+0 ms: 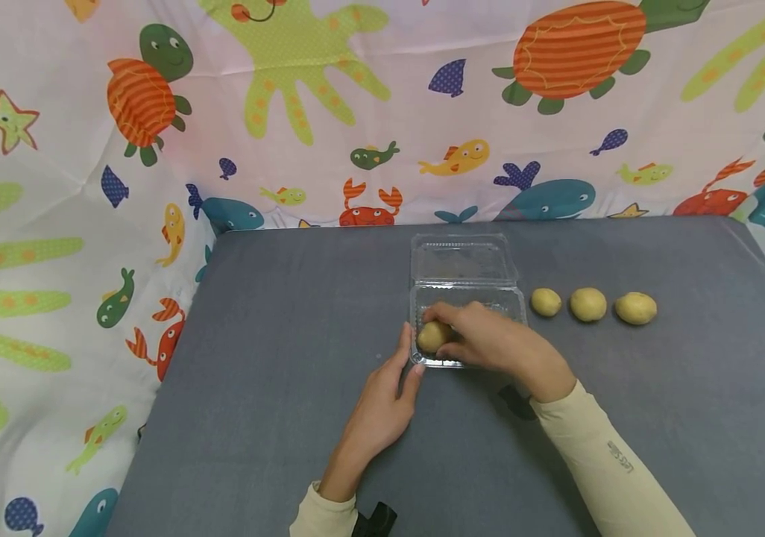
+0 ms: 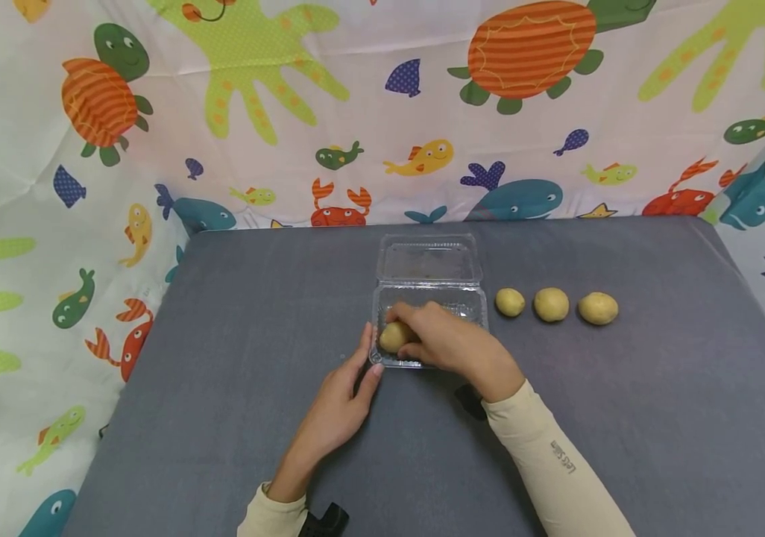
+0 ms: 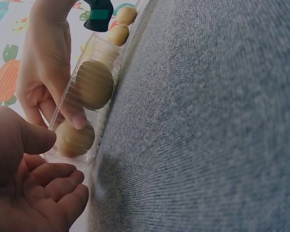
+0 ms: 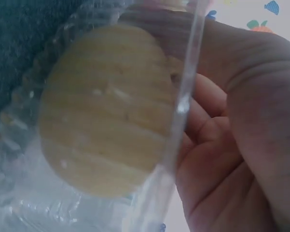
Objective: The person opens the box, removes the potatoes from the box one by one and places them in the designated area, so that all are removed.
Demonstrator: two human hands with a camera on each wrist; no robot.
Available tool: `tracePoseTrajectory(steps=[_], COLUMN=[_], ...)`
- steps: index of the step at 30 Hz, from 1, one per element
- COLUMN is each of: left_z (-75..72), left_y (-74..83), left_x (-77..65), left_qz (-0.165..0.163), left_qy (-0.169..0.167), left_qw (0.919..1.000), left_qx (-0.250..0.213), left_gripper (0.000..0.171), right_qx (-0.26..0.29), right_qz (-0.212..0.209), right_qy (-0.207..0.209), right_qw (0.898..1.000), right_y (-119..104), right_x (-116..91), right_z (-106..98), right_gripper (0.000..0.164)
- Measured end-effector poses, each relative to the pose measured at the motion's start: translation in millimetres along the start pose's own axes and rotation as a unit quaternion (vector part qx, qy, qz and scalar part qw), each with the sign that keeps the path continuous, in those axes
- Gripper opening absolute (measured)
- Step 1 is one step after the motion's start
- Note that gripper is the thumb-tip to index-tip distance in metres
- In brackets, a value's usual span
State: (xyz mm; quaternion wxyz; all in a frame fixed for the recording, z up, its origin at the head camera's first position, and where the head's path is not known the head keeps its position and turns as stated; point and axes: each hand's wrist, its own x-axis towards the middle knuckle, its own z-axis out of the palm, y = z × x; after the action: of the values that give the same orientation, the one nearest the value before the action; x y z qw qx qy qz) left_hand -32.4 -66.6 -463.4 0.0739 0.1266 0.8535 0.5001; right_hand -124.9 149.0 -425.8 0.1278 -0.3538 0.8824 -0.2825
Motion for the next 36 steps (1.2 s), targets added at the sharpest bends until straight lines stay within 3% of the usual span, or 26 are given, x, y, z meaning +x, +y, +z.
tracePoseTrajectory(steps=[15,29,36], left_z=[-0.4,2.5,4.7], left_y=[0.9,5.2,7.0], left_x=[-0.6,1.3,3.0], left_qz=[-0.007,-0.011,-0.005], left_qy=[-0.004,0.01,0.012], left_qw=[1.0,0.9999,0.9999], left_qx=[-0.002,-0.009,-0.006], left_gripper=[0.07,0.067,0.064], right_qx=[0.002,0.007,-0.012], right_qz=[-0.024,0.013,0.009], right_qy=[0.008,0.007,0.04], right_qw=[1.0,1.0,0.999], right_y=[4,3,4], right_x=[-6,-23,-31], right_z=[-9,-22,-28], right_gripper=[0.052,0.057,0.056])
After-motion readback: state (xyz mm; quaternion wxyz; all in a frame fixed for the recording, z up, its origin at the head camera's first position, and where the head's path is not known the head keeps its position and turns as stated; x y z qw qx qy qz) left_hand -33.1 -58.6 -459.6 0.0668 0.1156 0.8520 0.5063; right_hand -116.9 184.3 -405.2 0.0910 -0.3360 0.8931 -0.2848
